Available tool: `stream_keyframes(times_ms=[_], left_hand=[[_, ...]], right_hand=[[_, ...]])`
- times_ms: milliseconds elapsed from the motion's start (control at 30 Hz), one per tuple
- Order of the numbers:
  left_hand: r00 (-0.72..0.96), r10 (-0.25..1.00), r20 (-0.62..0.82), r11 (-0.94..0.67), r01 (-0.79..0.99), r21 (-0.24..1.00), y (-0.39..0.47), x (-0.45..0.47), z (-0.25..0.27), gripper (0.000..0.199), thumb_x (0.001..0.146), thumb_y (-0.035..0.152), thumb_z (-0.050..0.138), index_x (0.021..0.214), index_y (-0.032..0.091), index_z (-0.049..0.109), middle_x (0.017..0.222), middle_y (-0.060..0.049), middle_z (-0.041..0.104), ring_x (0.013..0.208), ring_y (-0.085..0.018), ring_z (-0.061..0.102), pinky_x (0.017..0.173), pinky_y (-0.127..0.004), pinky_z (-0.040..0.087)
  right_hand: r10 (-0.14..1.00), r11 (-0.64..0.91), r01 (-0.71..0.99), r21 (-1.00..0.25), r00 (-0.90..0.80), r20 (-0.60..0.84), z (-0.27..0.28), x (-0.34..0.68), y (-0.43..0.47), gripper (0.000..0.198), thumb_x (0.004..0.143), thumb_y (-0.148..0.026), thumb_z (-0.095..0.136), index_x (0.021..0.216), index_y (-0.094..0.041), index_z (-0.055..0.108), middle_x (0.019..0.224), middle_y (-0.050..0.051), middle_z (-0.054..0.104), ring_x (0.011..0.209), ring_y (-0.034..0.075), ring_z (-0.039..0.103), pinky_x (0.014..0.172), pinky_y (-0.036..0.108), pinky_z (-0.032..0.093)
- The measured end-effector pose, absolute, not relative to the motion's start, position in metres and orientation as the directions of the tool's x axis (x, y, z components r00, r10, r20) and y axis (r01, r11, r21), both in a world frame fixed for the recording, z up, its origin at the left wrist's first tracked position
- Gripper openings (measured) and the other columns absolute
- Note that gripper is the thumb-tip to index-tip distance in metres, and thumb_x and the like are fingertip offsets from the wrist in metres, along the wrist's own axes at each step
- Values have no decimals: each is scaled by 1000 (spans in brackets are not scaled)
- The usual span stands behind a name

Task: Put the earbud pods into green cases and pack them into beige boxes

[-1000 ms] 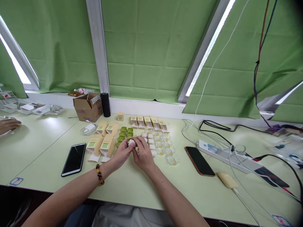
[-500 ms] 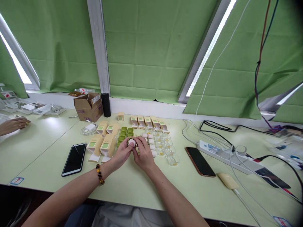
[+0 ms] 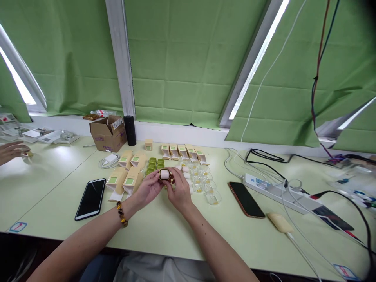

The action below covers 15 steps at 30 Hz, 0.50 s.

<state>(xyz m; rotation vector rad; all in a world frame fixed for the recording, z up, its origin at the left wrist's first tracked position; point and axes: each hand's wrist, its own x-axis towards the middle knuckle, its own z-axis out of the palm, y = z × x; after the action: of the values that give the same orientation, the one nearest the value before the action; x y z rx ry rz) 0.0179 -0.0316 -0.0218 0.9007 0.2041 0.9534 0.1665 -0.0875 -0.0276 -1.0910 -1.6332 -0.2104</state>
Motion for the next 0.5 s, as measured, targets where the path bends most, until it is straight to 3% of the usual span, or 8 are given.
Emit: stream_keyframes(times_ms=[267,367,500], left_hand=[[599,762,246,252,-624,740,-33,16,-19,35,93,28,79,124,16,73,120,-12,73,107,-21,68,94,-33,54],[584,774,244,244,-631,736,-34,15,-18,34,93,28,79,124,17,72,119,-11,73,105,-20,69,94,-33,54],[512,820,258,131,-605,785,-31,12,-18,42,92,32,81,130,20,69,127,-11,71,110,-21,69,98,-35,55]], right_hand=[[426,488,841,-234,4,905,-27,171,-89,40,102,-21,60,140,-26,65,122,16,63,104,28,65,73,38,61],[430,490,838,-240,7,903,-25,171,-90,41,102,-22,58,142,-26,64,123,16,63,107,29,65,74,37,60],[507,455,860,-231,-37,861,-12,174,-97,49,103,-24,56,152,-23,53,124,16,68,111,32,65,87,45,61]])
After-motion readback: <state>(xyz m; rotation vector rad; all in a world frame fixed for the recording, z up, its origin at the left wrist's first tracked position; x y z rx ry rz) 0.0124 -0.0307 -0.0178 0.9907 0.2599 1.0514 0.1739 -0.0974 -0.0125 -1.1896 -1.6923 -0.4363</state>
